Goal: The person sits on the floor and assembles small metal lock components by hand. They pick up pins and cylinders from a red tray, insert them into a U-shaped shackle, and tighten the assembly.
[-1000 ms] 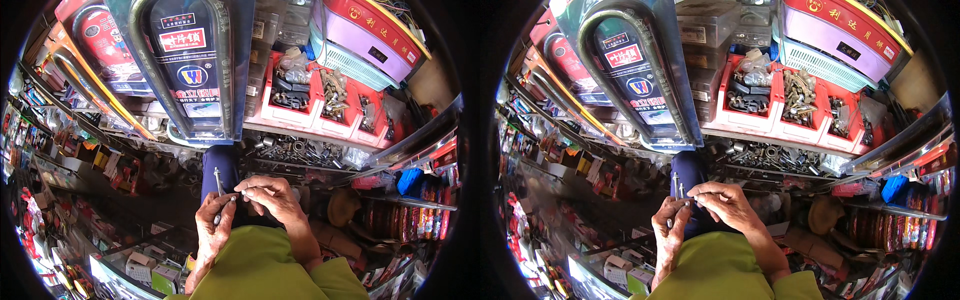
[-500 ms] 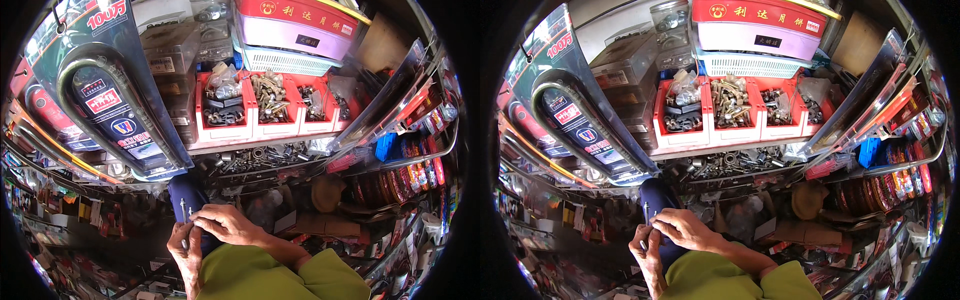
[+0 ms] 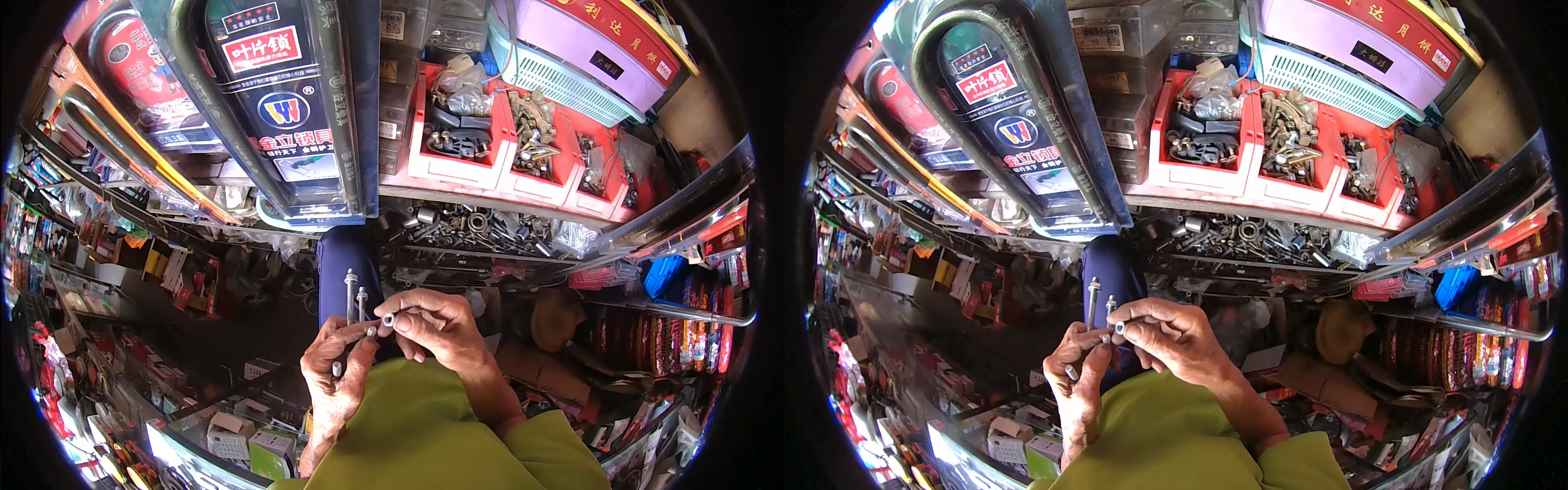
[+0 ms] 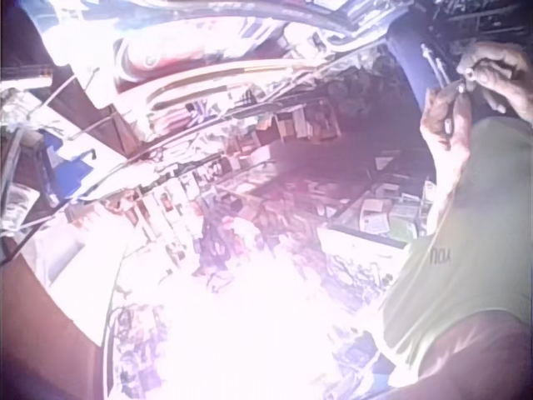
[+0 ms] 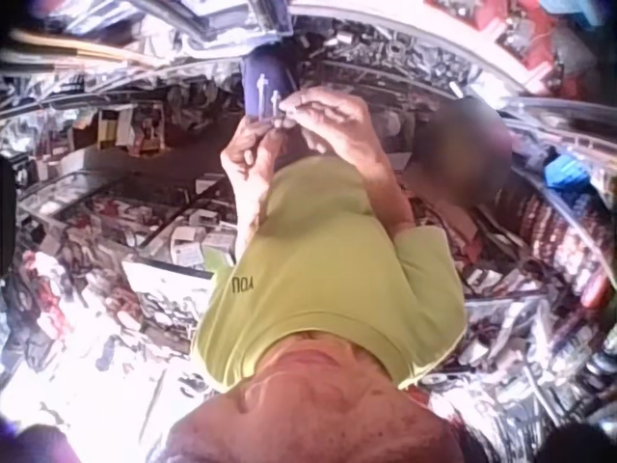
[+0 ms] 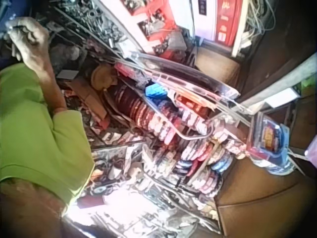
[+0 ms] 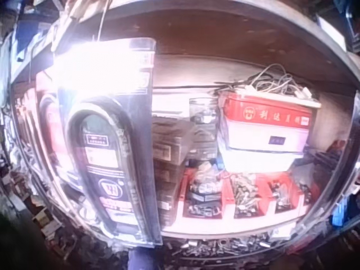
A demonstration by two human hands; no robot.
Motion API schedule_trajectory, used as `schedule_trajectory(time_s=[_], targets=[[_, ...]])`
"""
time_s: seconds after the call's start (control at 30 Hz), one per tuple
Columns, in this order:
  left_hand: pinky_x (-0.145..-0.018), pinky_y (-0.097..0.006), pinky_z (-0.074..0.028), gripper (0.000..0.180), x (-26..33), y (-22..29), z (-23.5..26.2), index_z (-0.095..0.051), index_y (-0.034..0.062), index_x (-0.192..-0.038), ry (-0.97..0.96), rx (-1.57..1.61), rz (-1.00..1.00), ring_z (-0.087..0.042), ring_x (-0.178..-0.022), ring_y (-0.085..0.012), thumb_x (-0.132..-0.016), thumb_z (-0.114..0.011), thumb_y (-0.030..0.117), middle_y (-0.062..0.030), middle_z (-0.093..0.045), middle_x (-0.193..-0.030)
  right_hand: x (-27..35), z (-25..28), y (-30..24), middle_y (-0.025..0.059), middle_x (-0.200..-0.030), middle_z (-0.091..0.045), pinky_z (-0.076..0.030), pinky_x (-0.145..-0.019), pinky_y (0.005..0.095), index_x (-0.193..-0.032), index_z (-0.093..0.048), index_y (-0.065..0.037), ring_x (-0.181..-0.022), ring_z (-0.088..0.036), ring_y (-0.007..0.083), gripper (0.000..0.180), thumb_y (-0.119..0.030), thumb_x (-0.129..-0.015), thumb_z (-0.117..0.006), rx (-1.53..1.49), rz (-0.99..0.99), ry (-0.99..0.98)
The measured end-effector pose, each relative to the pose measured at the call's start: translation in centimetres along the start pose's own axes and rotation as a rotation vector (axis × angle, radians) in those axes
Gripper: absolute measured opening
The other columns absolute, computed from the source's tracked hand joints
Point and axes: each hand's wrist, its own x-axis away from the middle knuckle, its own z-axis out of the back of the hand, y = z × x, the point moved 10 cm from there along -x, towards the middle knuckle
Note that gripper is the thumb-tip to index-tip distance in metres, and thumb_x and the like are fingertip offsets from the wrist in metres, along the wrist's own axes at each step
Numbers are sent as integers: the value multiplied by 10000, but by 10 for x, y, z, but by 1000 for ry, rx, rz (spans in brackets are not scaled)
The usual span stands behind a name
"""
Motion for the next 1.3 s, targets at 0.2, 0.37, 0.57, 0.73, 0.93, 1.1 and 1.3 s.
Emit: schedule_trajectory(time_s=[0.2, 0.37, 0.57, 0.73, 0.93, 1.1, 1.3], targets=[[-565, -217, -392, 139, 1, 4, 2, -688, -42, -965, 7, 43, -16, -520, -634, -82, -844, -639, 5, -49, -567, -784, 1, 2, -6, 137, -988, -676, -415, -469, 202, -1146, -607, 31, -569, -570, 92, 219, -61, -954, -558, 29, 116, 5], [-571, -217, -396, 160, -3, 2, -8, -684, -66, -951, 9, 14, 101, -536, -633, -99, -816, -598, -59, -54, -565, -779, 5, 12, -18, 94, -965, -691, -414, -493, 197, -1125, -629, 14, -591, -559, 66, 203, -44, -936, -584, 107, 112, 98], [-510, -256, -429, 230, -5, -11, 0, -627, -118, -845, 66, 57, 31, -539, -589, -146, -823, -631, 110, -121, -568, -789, 28, 66, -159, 83, -766, -662, -465, -541, 255, -919, -675, 20, -612, -598, 98, 106, -46, -843, -707, 937, 699, 530], [-509, -195, -308, 80, -8, -2, -10, -648, 4, -819, 119, 97, 90, -417, -549, -36, -854, -666, 74, 28, -541, -662, 17, 124, -237, 142, -845, -683, -502, -646, 345, -951, -681, -15, -734, -650, 283, 163, -122, -829, -691, 1382, 616, 836], [-506, -192, -286, 72, -8, -12, -1, -652, 21, -797, 141, 71, 135, -400, -552, -24, -845, -661, 73, 44, -533, -645, -9, 134, -248, 136, -922, -667, -490, -778, 430, -961, -694, -62, -871, -640, 338, 173, -106, -796, -665, 1621, 533, 721], [-513, -198, -292, 83, -11, -15, -5, -640, 15, -772, 112, 49, 115, -404, -556, -32, -844, -650, 57, 35, -534, -646, -47, 122, -213, 125, -911, -671, -487, -754, 450, -852, -703, -59, -852, -637, 330, 107, -71, -757, -655, 1808, 303, 313], [-532, -199, -309, 82, -10, -9, -11, -639, -2, -781, 93, 52, 122, -422, -572, -39, -844, -646, 50, 20, -544, -657, -54, 127, -220, 156, -843, -643, -462, -714, 459, -799, -680, -59, -834, -630, 340, 87, -36, -731, -629, 1991, 303, 336]])
